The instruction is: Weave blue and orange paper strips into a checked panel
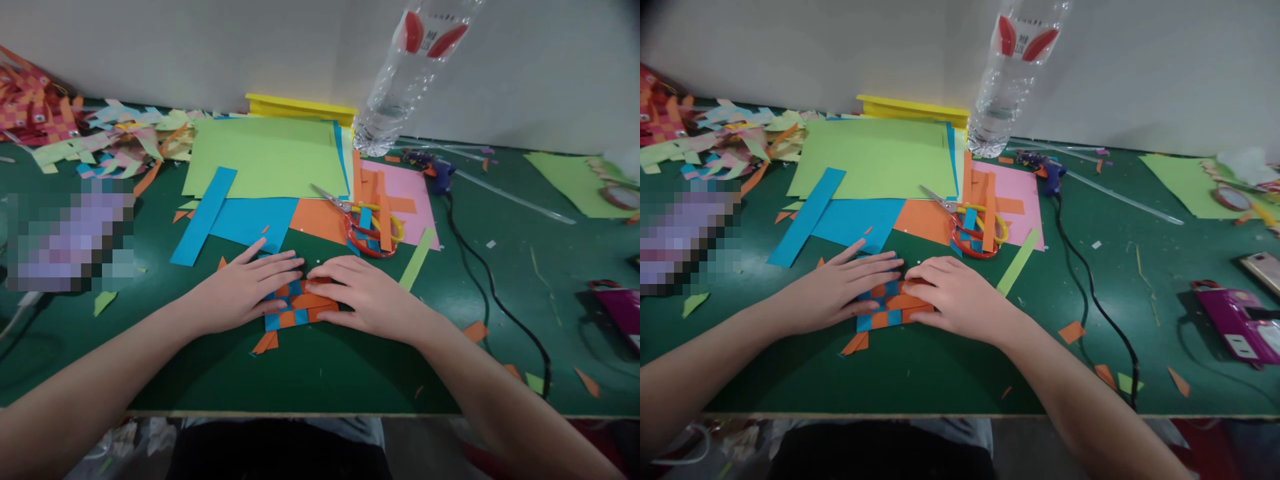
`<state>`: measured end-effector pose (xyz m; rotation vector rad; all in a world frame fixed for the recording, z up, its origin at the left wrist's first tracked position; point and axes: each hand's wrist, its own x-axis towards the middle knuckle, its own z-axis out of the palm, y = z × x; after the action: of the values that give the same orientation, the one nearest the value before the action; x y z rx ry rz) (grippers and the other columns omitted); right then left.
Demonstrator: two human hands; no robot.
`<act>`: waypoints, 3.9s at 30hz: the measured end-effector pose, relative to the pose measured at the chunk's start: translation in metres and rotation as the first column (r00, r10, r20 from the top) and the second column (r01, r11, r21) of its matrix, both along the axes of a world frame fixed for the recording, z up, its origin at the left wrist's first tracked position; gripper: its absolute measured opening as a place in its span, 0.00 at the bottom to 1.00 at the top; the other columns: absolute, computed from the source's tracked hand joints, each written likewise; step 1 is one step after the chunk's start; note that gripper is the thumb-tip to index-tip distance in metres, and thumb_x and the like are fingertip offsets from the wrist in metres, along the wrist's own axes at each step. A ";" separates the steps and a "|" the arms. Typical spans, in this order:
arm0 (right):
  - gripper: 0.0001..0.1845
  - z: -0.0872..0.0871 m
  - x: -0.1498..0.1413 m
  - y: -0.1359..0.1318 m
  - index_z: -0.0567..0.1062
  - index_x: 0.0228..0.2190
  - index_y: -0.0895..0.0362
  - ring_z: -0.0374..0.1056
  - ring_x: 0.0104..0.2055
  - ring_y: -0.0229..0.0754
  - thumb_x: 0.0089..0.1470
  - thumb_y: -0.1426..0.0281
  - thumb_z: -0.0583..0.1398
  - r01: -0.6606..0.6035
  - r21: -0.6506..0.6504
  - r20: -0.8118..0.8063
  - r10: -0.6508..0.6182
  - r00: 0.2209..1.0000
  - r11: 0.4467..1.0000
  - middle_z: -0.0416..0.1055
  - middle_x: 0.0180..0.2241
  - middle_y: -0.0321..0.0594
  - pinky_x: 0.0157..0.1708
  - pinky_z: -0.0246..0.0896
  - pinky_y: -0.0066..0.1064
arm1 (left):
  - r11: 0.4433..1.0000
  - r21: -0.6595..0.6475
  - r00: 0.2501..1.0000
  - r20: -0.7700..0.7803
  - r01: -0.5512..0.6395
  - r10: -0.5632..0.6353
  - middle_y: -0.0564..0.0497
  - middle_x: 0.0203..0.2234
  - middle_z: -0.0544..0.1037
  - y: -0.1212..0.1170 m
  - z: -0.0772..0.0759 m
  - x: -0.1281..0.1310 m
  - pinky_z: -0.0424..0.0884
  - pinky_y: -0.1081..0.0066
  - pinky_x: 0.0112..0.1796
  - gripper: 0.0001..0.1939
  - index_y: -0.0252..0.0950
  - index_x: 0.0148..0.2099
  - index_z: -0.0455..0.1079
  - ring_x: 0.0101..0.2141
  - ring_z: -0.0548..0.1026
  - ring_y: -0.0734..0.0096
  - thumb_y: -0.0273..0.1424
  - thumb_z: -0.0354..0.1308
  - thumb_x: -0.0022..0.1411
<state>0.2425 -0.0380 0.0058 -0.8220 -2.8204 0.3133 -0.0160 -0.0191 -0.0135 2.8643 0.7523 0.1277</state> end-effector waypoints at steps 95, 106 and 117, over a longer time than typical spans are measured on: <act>0.22 -0.001 -0.006 -0.001 0.73 0.46 0.59 0.63 0.50 0.46 0.57 0.56 0.56 -0.023 0.001 -0.067 0.023 0.997 1.000 0.72 0.47 0.44 0.52 0.58 0.42 | 0.988 0.073 0.990 0.057 -0.136 0.132 0.45 0.41 0.73 -0.016 0.023 -0.003 0.61 0.59 0.42 0.26 0.35 0.47 0.66 0.43 0.69 0.56 0.48 0.61 0.53; 0.22 -0.001 -0.007 -0.001 0.73 0.45 0.60 0.63 0.50 0.46 0.58 0.56 0.56 -0.019 -0.002 -0.060 0.019 0.998 1.000 0.72 0.47 0.43 0.52 0.57 0.42 | 0.989 0.091 0.991 0.073 -0.120 0.113 0.46 0.39 0.74 -0.015 0.022 -0.003 0.60 0.59 0.43 0.26 0.34 0.45 0.67 0.42 0.70 0.56 0.49 0.61 0.53; 0.22 0.002 -0.007 -0.002 0.73 0.44 0.62 0.64 0.48 0.45 0.58 0.57 0.56 -0.041 0.052 -0.104 0.046 0.994 0.998 0.73 0.46 0.43 0.52 0.57 0.40 | 0.991 0.104 0.982 0.173 -0.088 0.069 0.48 0.36 0.75 -0.016 0.023 -0.004 0.60 0.62 0.39 0.16 0.37 0.45 0.69 0.39 0.71 0.61 0.43 0.52 0.64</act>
<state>0.2356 -0.0396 0.0081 -0.7131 -2.7393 0.2826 -0.0203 -0.0348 0.0096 2.8799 0.8493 0.4316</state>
